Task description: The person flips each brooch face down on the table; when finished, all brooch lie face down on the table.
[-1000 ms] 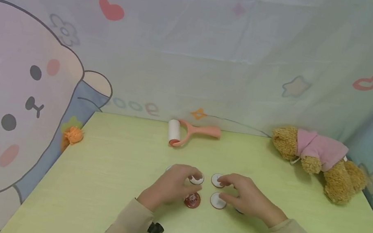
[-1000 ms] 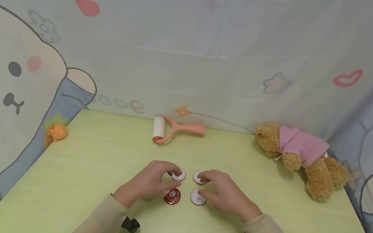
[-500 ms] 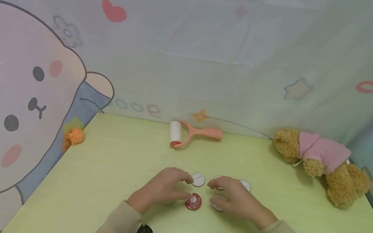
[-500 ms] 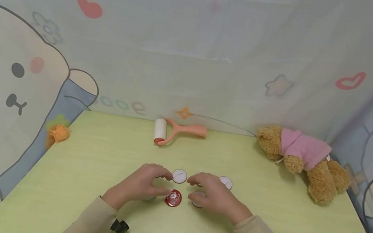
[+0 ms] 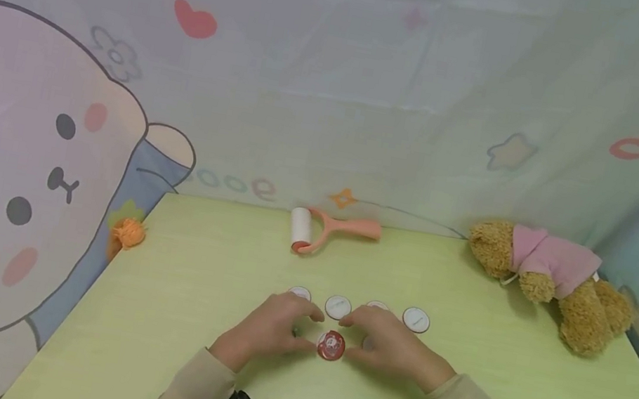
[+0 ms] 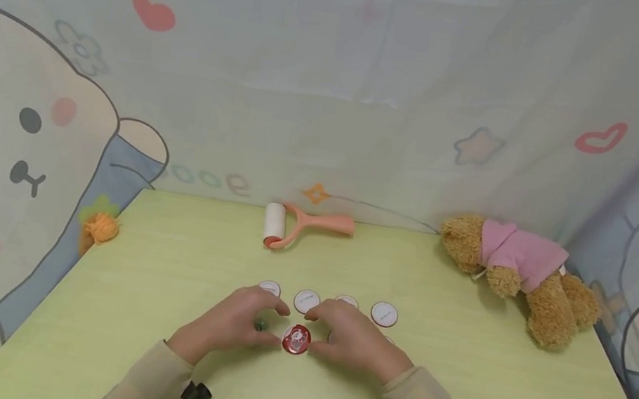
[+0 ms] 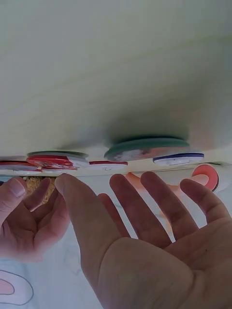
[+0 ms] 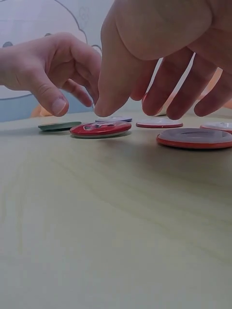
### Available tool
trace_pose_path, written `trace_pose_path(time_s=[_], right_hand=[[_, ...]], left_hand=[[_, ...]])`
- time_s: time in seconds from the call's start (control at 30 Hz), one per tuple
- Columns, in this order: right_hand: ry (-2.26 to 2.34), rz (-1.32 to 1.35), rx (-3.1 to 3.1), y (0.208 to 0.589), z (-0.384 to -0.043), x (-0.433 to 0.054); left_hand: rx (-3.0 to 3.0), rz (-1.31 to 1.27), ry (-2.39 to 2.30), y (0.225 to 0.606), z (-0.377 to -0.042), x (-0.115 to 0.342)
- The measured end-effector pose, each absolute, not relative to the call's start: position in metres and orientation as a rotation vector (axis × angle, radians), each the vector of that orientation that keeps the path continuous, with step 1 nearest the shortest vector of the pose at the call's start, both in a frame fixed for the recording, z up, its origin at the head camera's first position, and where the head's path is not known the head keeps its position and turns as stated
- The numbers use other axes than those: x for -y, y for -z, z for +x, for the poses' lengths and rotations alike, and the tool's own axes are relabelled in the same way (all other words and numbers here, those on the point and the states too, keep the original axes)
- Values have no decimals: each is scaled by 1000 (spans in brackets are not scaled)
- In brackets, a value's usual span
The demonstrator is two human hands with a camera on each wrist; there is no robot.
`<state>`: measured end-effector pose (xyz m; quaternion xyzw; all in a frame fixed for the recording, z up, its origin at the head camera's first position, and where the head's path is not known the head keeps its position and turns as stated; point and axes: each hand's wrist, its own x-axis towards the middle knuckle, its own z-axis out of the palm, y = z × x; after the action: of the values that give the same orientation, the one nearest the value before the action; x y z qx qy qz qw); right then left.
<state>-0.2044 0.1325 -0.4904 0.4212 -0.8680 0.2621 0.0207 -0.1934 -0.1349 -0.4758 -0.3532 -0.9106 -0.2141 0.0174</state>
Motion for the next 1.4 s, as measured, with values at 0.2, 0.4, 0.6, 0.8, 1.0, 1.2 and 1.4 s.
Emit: trace_pose_path(time_s=[0.2, 0.4, 0.6, 0.8, 1.0, 1.2, 1.4], right_hand=[[-770, 1305, 2738, 492, -201, -127], [-778, 1343, 2732, 493, -200, -123], [-758, 1331, 2735, 495, -200, -124], [-739, 1310, 2757, 496, -199, -120], [-730, 1300, 2751, 494, -199, -120], [-738, 1313, 2721, 494, -199, -119], [-729, 1298, 2727, 494, -198, -118]], left_hand=[[2869, -1097, 648, 480, -192, 132], [2914, -1087, 630, 483, -192, 128], [2933, -1081, 626, 485, -192, 126], [2950, -1097, 607, 485, -194, 123], [2942, -1108, 586, 484, -196, 121], [2888, -1140, 607, 486, -198, 119], [2874, -1149, 625, 485, -196, 117]])
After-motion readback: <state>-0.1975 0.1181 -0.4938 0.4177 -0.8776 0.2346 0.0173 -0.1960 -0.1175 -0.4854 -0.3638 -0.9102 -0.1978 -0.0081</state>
